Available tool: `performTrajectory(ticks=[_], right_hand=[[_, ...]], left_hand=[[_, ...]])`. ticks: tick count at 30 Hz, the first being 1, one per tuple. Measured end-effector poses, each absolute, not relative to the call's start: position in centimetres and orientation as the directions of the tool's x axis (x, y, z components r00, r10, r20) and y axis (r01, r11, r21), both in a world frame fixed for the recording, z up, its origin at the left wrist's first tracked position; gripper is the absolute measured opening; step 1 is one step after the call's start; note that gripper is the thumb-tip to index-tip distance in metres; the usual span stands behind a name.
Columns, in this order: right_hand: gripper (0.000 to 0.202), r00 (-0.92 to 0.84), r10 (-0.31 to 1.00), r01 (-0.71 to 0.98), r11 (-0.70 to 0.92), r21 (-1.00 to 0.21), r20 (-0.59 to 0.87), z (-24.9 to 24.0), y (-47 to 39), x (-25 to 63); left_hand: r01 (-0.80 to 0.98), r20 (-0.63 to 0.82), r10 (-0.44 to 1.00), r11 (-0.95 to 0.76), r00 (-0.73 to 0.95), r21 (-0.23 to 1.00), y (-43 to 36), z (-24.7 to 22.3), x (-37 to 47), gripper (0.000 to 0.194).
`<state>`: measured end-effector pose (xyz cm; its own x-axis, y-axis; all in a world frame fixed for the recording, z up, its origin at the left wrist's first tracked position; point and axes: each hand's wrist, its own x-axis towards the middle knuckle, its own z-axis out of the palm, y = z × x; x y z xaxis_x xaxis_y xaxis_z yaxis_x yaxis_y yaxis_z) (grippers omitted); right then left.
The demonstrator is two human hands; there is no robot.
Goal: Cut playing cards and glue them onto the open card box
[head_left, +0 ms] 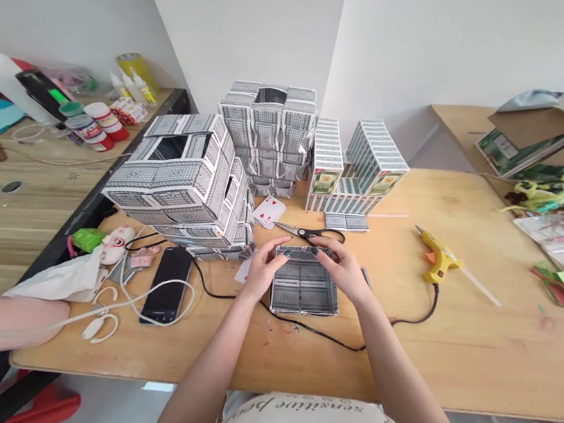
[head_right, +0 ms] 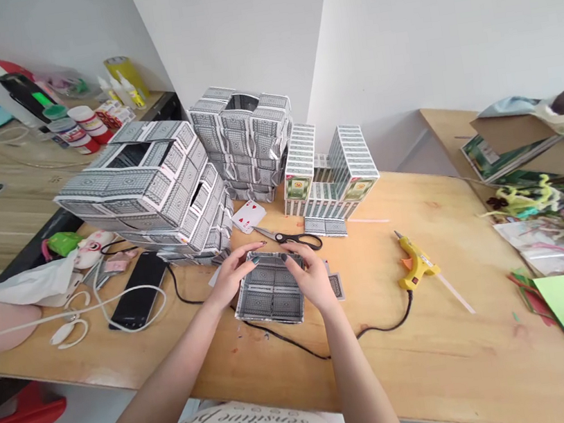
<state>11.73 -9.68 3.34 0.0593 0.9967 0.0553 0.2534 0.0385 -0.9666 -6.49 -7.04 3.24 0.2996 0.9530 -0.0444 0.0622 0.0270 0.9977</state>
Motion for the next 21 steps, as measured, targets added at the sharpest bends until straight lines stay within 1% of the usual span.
performTrajectory(ticks=[1, 3, 6, 10, 16, 18, 19, 20, 21], right_hand=[[0.025, 0.077, 0.996, 0.282, 0.028, -0.959, 0.052, 3.4, -9.4, 11.6], [0.021, 0.113, 0.993, 0.321, -0.007, -0.947, 0.031, 3.4, -8.9, 11.3], [0.020, 0.124, 0.992, 0.340, -0.037, -0.940, 0.005, 3.3, -8.4, 11.1], [0.016, 0.090, 0.995, 0.378, -0.005, -0.926, 0.031, 3.6, -8.5, 11.0], [0.014, 0.075, 0.994, 0.444, 0.039, -0.895, 0.081, 4.2, -8.7, 10.7], [0.015, 0.084, 0.993, 0.455, 0.039, -0.890, 0.086, 4.1, -8.7, 10.7], [0.015, 0.089, 0.992, 0.457, 0.035, -0.889, 0.085, 4.1, -8.7, 10.7], [0.016, 0.095, 0.992, 0.457, 0.030, -0.889, 0.083, 4.0, -8.7, 10.7], [0.017, 0.099, 0.992, 0.457, 0.026, -0.889, 0.079, 3.9, -8.7, 10.8]], left_hand=[[0.083, -0.048, 0.955, 0.025, 0.293, 0.996, -6.7, 3.2, -6.3, 0.034], [0.126, -0.058, 0.954, 0.021, 0.293, 0.992, -6.2, 2.9, -5.9, 0.029], [0.166, -0.066, 0.948, 0.014, 0.313, 0.986, -5.6, 2.5, -5.6, 0.030], [0.189, -0.079, 0.943, 0.017, 0.324, 0.982, -5.5, 2.2, -5.6, 0.033], [0.223, -0.079, 0.949, 0.009, 0.306, 0.975, -5.7, 3.0, -5.3, 0.031], [0.213, -0.031, 0.971, -0.021, 0.237, 0.977, -6.3, 3.4, -5.4, 0.028], [0.198, 0.013, 0.988, -0.044, 0.154, 0.979, -6.8, 3.4, -5.6, 0.026], [0.177, 0.071, 0.997, -0.075, 0.033, 0.981, -7.3, 3.5, -6.1, 0.023], [0.154, 0.134, 0.984, -0.115, -0.122, 0.981, -7.8, 3.4, -6.7, 0.019]])
